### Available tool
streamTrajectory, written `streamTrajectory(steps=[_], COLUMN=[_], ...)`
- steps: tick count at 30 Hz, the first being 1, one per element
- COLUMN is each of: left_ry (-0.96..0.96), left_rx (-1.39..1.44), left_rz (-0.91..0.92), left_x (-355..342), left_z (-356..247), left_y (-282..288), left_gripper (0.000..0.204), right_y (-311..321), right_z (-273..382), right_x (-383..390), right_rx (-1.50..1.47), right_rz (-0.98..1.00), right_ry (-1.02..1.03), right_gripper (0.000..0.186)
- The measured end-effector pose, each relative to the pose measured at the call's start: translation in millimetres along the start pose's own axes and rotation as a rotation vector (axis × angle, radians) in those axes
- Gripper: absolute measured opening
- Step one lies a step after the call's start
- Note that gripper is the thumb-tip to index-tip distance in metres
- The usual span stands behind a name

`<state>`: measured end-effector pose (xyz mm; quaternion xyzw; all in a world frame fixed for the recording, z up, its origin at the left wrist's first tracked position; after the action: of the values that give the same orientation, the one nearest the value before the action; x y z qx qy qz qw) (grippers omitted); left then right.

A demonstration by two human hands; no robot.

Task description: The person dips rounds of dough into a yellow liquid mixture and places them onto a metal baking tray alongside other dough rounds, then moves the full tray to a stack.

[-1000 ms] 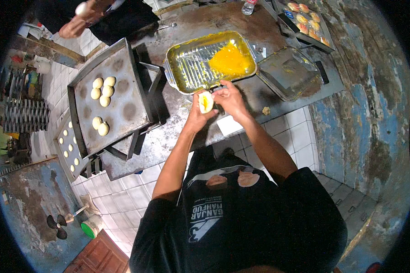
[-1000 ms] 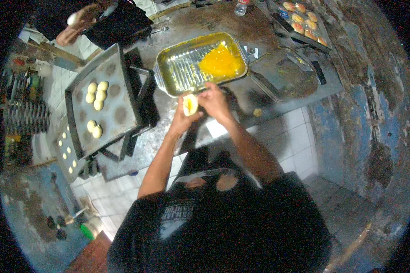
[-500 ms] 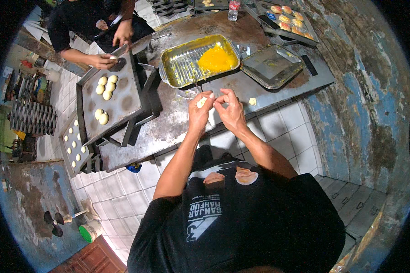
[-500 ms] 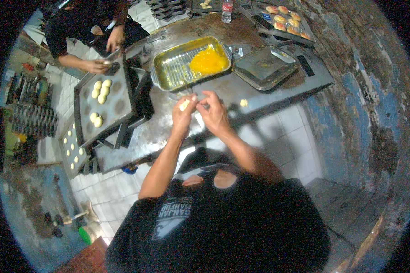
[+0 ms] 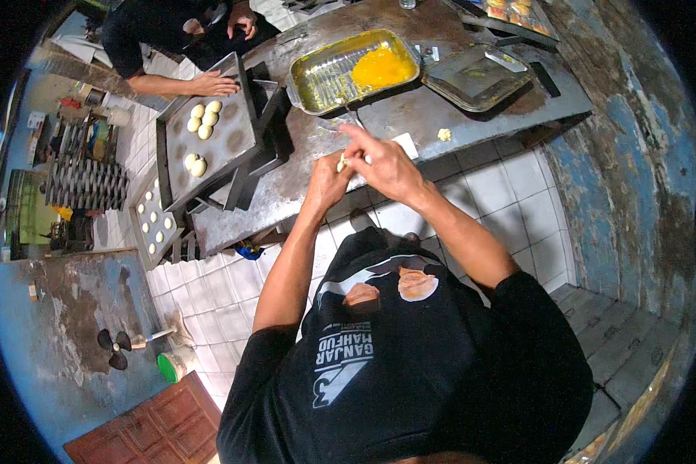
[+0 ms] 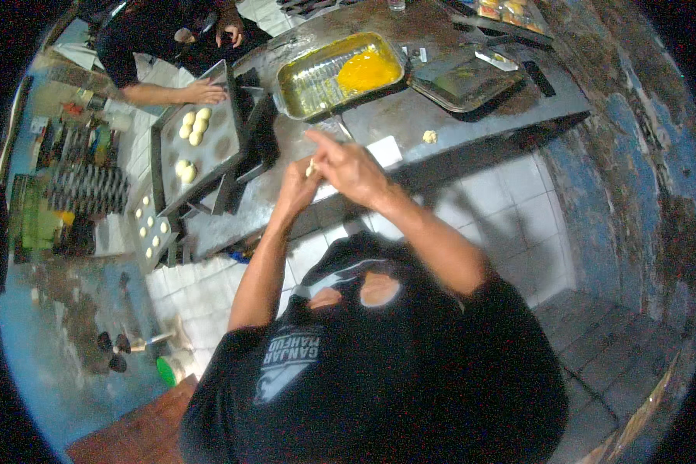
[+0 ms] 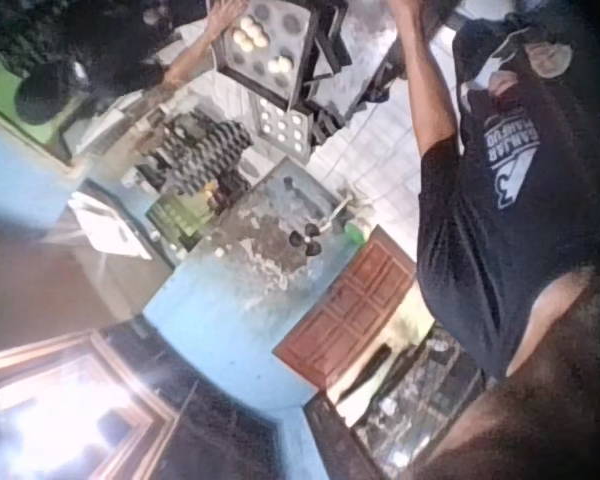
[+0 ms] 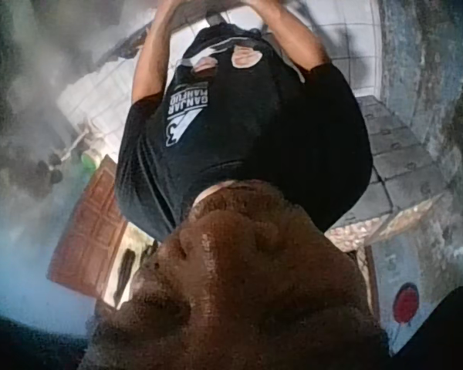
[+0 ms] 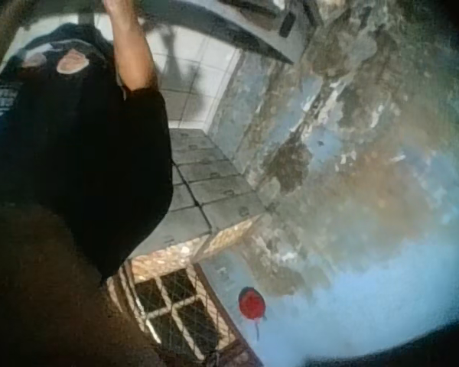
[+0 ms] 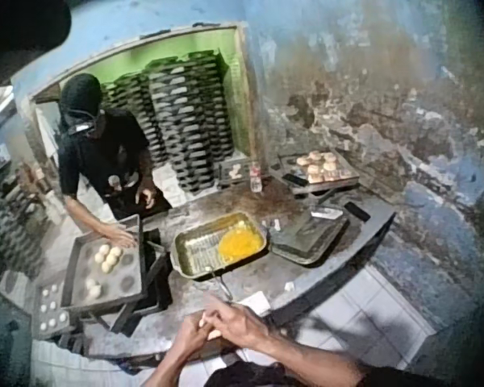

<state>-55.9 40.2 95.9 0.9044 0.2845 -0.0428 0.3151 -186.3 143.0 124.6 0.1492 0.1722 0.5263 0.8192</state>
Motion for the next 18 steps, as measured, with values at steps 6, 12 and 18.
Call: streamTrajectory(steps=[6, 12, 18], left_ry=[0.198, 0.387, 0.329], left_rx=[0.160, 0.407, 1.071], left_rz=[-0.079, -0.084, -0.513], left_x=[25, 58, 53], left_z=[-21, 26, 44], left_y=[29, 77, 115], left_gripper=[0.069, 0.056, 0.085], right_y=[-21, -75, -158], right_z=[-26, 41, 54], right_x=[-37, -53, -66], right_rx=[-0.620, -0.240, -0.069], right_rz=[0.404, 0.291, -0.030], right_ry=[-0.357, -0.042, 0.344], right_gripper=[0.076, 0.043, 0.052])
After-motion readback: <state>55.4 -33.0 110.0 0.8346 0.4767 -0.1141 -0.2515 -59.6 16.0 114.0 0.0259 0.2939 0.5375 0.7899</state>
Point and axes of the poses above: each hand's wrist, its own x-axis away from the middle knuckle, its own y-axis out of the back of the hand, z = x × y, the point moved 2 cm from there along -x, towards the middle knuckle, and after that the axes turned 13 degrees about -y, right-handed, at the moved point
